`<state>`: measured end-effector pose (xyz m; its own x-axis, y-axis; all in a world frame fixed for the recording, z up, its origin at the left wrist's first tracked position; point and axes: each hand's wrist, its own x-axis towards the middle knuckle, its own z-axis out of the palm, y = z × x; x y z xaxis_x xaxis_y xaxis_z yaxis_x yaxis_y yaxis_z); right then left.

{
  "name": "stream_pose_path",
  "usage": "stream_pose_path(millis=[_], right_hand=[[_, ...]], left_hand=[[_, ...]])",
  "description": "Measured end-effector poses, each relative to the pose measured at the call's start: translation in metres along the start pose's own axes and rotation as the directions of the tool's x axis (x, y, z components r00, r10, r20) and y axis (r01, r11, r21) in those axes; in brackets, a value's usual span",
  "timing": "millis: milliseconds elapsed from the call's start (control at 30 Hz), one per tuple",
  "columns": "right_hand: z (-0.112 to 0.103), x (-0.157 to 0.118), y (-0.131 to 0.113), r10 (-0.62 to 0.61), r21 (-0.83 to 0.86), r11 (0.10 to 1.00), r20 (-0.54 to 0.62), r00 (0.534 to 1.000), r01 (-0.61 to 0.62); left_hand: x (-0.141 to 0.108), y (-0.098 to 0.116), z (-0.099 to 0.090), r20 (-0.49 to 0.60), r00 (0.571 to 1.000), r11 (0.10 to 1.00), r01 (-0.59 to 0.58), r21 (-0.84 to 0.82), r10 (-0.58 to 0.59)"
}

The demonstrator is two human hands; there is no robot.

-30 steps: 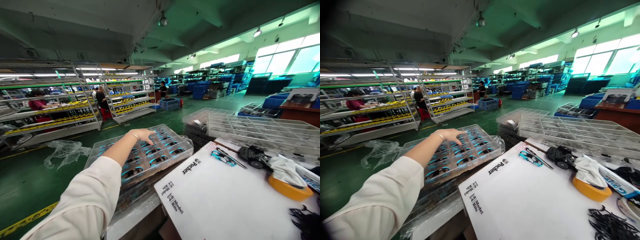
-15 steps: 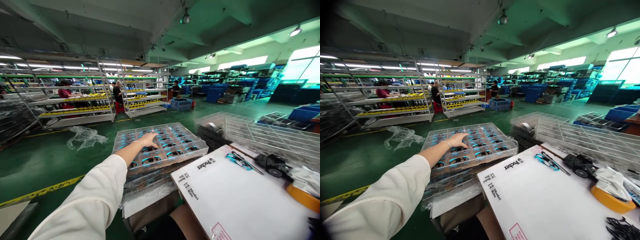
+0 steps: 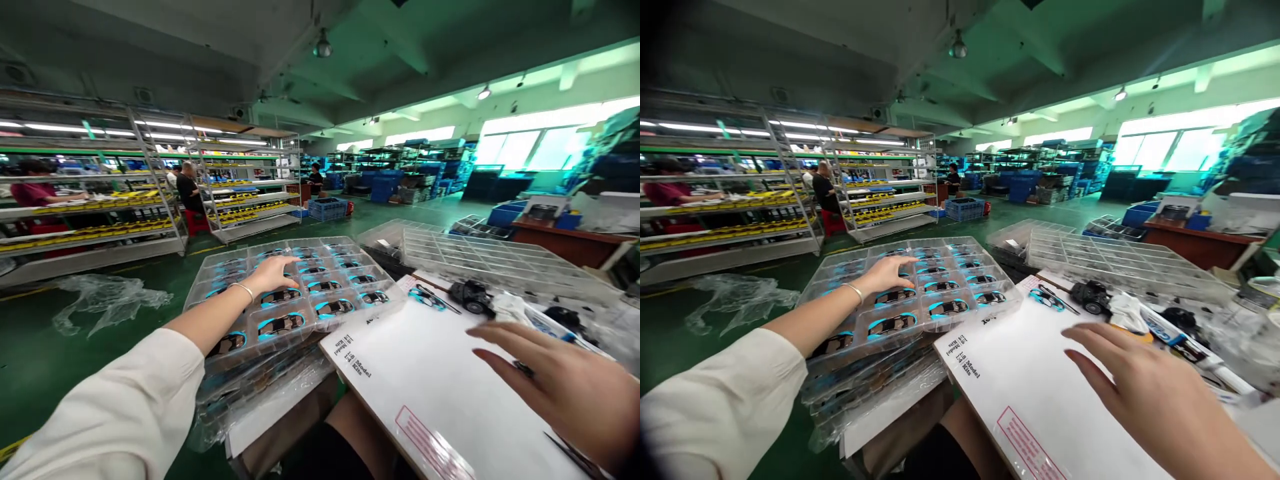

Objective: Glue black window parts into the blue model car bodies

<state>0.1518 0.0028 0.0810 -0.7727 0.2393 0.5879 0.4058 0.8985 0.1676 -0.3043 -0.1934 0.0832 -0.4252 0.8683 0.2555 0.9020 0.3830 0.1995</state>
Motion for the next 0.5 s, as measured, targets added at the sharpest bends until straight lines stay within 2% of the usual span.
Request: stream_pose_path(millis=[67,133,267,367,433,500], right_hand=[[-0.010,0.024,-0.012,-0.097,-0.036,0.994,0.027,0.995,0.098],[-0.022,0.050,-0.024,-0.126,-0.067,0.990,-0.046,0.991,0.122],[-0.049,0.087,-0.036,-0.205,-0.060,0.977,0.028,0.978,0.207],[-0.068,0.086,-0.039,-0.192,-0.070,0.976,0.185,0.964,0.207],[-0.080,0.074,-0.041,-0.170,-0.073,0.977,0.285,0.943,0.199],[-0.094,0.057,-0.042,-0.132,-0.099,0.980,0.329,0.935,0.173]], left_hand=[[-0.001,0.021,-0.017,0.000,0.997,0.997,-0.073,-0.027,0.073],[-0.001,0.050,-0.033,0.001,0.988,0.987,-0.156,-0.050,0.156],[-0.003,0.125,-0.060,-0.004,0.932,0.928,-0.362,-0.092,0.363],[-0.007,0.182,-0.072,0.004,0.847,0.840,-0.526,-0.132,0.531],[-0.009,0.213,-0.077,0.033,0.783,0.773,-0.606,-0.188,0.621],[-0.010,0.240,-0.082,0.059,0.714,0.702,-0.666,-0.254,0.698]])
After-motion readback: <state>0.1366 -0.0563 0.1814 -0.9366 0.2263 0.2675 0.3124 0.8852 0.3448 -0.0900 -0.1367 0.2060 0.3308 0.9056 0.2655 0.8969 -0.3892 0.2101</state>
